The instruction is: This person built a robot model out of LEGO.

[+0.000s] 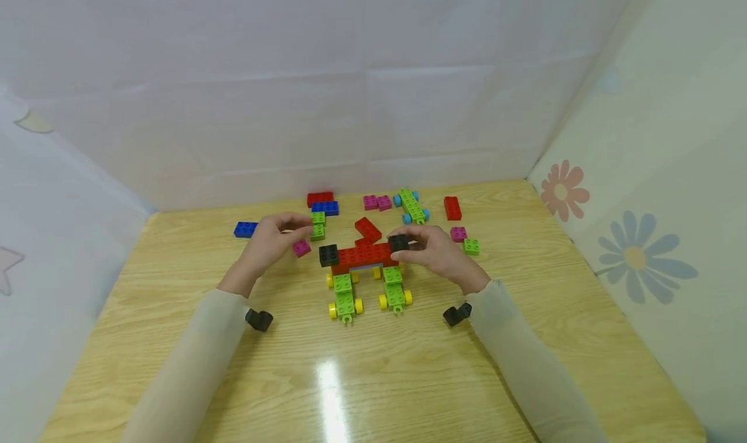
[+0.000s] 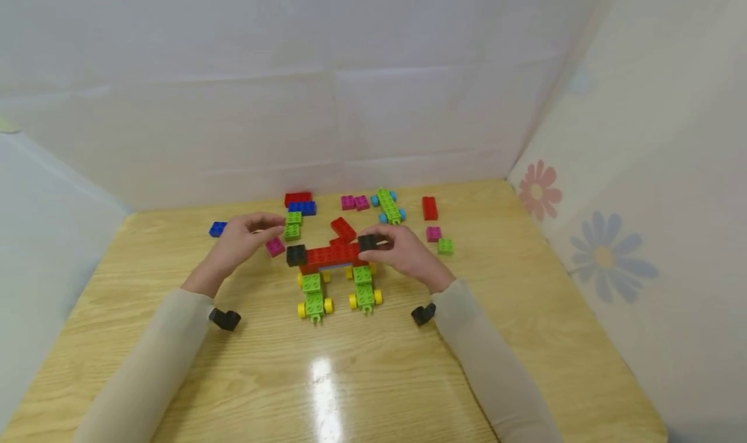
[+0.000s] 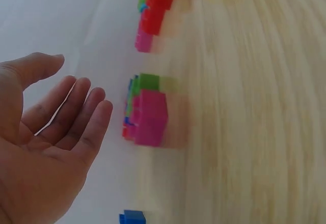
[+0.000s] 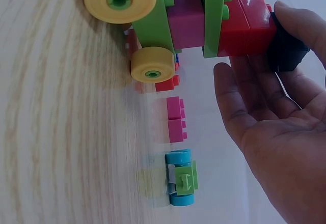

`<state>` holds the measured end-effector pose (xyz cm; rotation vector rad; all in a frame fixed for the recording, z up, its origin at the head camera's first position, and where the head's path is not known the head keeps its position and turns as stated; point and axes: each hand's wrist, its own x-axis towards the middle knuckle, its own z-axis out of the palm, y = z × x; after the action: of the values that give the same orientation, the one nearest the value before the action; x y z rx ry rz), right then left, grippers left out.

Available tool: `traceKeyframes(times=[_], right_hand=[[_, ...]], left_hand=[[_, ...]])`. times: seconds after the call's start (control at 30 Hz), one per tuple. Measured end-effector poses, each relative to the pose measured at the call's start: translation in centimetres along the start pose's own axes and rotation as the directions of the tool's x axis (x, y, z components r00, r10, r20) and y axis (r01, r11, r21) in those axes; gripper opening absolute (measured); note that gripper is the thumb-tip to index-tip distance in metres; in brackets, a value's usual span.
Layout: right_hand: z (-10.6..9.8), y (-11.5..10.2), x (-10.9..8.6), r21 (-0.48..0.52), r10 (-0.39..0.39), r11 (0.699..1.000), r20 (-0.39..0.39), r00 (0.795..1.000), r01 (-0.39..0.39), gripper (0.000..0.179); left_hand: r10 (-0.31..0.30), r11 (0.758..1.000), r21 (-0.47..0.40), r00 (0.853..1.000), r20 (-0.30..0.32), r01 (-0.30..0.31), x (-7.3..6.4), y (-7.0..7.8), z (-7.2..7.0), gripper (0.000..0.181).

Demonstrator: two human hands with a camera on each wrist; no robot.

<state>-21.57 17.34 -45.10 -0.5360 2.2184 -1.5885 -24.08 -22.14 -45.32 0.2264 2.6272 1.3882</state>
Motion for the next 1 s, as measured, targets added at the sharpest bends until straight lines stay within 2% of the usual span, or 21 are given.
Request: traceKeyframes(times=[0.1,0.23,0.4,0.6,0.77,1.0], right_hand=[[0.0,-0.1,0.0,-0.007,0.004,1.0,0.001,1.0,-0.004,0.047],[-0.1,-0.2,0.2,-0.015,0.012,1.0,-0.004,1.0,-0.012,0.044],[-0.2,-0.3,0.4,-0.017,0.012,1.0,-0.007,1.0,-0.012,0.045],[-0.1,-0.3,0.3,-0.007,0.002,1.0,-0.002,1.0,-0.002,0.043],[-0.1,-0.2,0.3,-0.008,0.004,1.0,-0.007,1.0,-0.004,0.039],[-0.2,-0.1,0.4,-0.004,-0.001,1.0,-0.001,1.0,0.001,0.046]], left_hand=[[-0.018,1.0,-0.006,1.0,-0.006,0.018,1.0,-1.0,-0.1,0.046],[-0.015,0.999,0.043,1.0,-0.006,0.015,2.1,-2.0,-0.1,0.042],[-0.011,0.997,0.071,1.0,0.011,0.011,3.3,-2.6,0.1,0.044],[-0.023,0.998,0.063,0.999,0.038,0.02,4.0,-2.8,0.6,0.047],[-0.029,0.995,0.097,0.999,0.046,0.024,4.4,-3.0,1.0,0.047],[-0.034,0.99,0.141,0.998,0.048,0.027,4.4,-3.0,1.2,0.047]])
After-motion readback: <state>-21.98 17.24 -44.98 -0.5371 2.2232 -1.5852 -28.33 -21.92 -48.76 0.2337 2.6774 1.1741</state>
